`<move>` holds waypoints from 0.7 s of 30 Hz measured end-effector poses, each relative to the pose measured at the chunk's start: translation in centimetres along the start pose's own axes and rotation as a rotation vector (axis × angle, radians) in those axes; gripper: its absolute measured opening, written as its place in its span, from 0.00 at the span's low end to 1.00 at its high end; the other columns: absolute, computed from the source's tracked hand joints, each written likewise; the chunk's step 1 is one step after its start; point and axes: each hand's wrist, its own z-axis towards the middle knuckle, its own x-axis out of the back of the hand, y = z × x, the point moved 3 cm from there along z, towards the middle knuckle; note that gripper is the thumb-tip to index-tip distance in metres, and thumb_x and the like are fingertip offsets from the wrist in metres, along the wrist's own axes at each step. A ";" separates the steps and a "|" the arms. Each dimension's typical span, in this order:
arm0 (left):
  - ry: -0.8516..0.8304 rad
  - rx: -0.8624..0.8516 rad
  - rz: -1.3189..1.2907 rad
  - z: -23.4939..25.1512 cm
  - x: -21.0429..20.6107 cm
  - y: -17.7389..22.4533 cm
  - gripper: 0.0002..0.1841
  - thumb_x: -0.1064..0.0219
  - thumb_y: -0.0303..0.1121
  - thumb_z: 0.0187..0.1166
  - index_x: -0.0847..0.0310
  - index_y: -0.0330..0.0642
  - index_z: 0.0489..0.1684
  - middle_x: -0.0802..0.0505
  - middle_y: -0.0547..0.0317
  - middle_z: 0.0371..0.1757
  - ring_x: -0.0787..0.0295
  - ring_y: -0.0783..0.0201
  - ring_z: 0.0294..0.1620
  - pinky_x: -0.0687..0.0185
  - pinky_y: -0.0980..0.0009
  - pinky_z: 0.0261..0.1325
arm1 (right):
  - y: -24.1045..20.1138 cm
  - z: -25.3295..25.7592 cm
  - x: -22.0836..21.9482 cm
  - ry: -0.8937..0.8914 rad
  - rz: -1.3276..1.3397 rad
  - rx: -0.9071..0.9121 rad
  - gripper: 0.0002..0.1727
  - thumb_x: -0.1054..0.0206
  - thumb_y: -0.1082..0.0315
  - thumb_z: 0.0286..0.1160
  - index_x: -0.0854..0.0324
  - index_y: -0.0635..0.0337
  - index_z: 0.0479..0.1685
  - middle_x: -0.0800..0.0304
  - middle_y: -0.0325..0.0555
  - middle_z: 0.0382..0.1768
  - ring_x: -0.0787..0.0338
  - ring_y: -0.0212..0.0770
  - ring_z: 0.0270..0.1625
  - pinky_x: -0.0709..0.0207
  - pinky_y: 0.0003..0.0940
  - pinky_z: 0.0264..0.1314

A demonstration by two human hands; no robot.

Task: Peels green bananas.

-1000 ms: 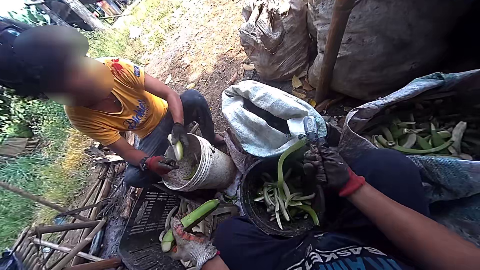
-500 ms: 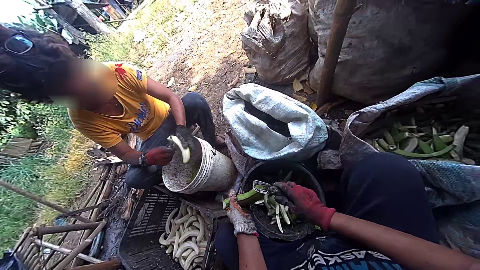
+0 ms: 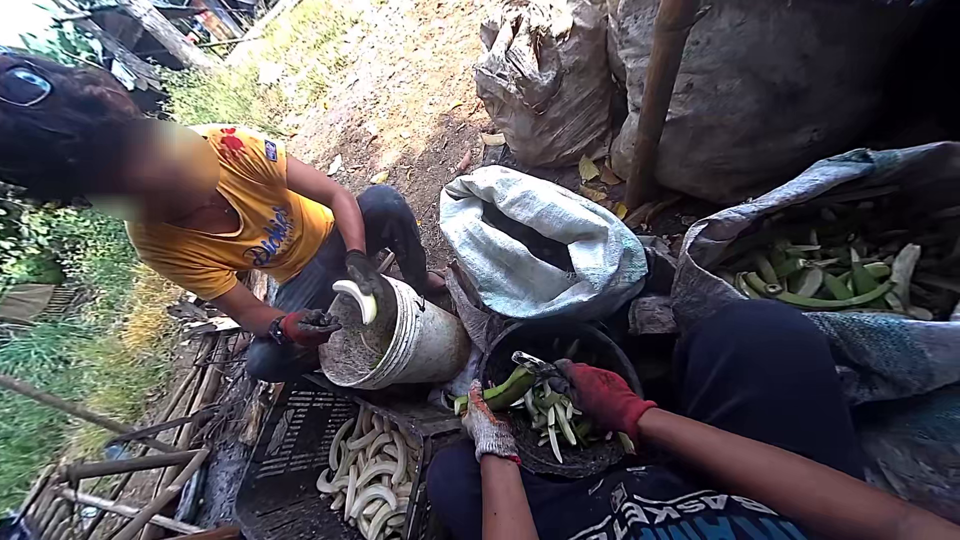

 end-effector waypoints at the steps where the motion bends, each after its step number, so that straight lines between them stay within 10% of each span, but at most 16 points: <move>1: -0.019 0.008 -0.006 -0.2 -0.2 -0.3 0.16 0.40 0.32 0.86 0.28 0.31 0.66 0.13 0.43 0.47 0.12 0.54 0.42 0.12 0.56 0.47 | 0.3 0.4 0.1 -0.037 0.013 -0.013 0.23 0.46 0.58 0.92 0.29 0.61 0.78 0.15 0.66 0.67 0.14 0.64 0.71 0.24 0.65 0.70; 11: 0.018 0.019 -0.001 0.3 -0.1 -0.2 0.22 0.42 0.37 0.90 0.32 0.32 0.76 0.17 0.38 0.63 0.17 0.50 0.56 0.18 0.53 0.61 | 0.6 -0.9 -1.2 0.116 -0.047 0.131 0.29 0.41 0.60 0.88 0.34 0.55 0.88 0.19 0.68 0.72 0.14 0.69 0.68 0.21 0.64 0.64; 21: -0.093 0.006 0.031 -1.3 -1.5 -0.2 0.15 0.40 0.29 0.85 0.26 0.29 0.63 0.12 0.42 0.44 0.11 0.54 0.38 0.11 0.57 0.44 | -0.9 0.2 0.4 -0.057 -0.012 0.051 0.22 0.45 0.63 0.90 0.28 0.61 0.77 0.14 0.66 0.65 0.14 0.65 0.69 0.24 0.65 0.68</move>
